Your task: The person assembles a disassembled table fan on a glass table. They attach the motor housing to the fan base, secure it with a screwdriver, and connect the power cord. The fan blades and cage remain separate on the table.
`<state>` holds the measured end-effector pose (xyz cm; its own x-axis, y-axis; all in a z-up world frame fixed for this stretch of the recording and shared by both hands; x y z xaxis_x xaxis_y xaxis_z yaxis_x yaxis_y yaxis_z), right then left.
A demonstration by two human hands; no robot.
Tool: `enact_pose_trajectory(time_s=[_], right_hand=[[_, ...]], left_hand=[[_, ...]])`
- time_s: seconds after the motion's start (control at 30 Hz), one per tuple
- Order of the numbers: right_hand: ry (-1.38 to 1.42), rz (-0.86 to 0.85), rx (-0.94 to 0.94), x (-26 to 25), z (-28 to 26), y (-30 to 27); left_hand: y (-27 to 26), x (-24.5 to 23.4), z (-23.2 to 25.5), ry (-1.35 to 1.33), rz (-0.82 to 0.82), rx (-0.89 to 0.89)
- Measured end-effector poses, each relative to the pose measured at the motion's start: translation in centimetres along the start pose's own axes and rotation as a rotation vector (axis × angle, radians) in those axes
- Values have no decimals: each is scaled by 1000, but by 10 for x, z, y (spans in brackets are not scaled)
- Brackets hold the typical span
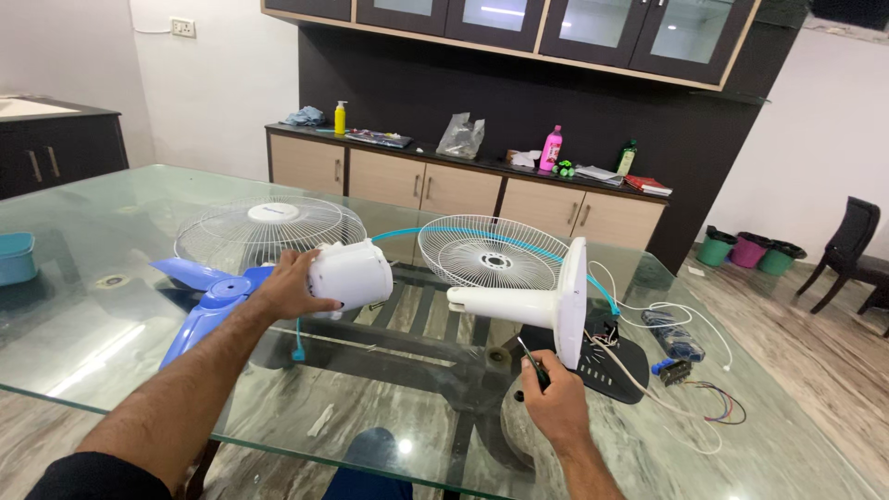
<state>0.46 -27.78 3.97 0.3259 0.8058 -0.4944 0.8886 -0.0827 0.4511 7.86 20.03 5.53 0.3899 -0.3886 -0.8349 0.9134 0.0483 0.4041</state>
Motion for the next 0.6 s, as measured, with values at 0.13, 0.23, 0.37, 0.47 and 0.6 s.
enact_pose_trajectory(time_s=[0.13, 0.23, 0.37, 0.47, 0.6], right_hand=[[49, 3, -1, -1, -1, -3], [39, -22, 16, -1, 0, -2], [-20, -40, 50, 0, 1, 0], [-11, -7, 19, 0, 0, 0], [-16, -40, 59, 2, 3, 1]], left_hand=[[-5, 8, 19, -45, 35, -93], [-12, 12, 34, -25, 43, -151], [-16, 18, 57, -55, 3, -221], [-16, 24, 78, 27, 24, -244], [-26, 31, 110, 115, 195, -207]])
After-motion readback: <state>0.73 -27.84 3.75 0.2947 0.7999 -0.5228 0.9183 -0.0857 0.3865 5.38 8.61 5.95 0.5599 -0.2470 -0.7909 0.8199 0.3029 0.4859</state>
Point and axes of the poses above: each hand's wrist, its own y-axis towards the middle knuckle, its own x-axis out of the palm, z = x × y, the point moved 3 cm from there along y, towards the middle knuckle, and after that the axes turned 4 degrees about x, right-handed, at the moved point
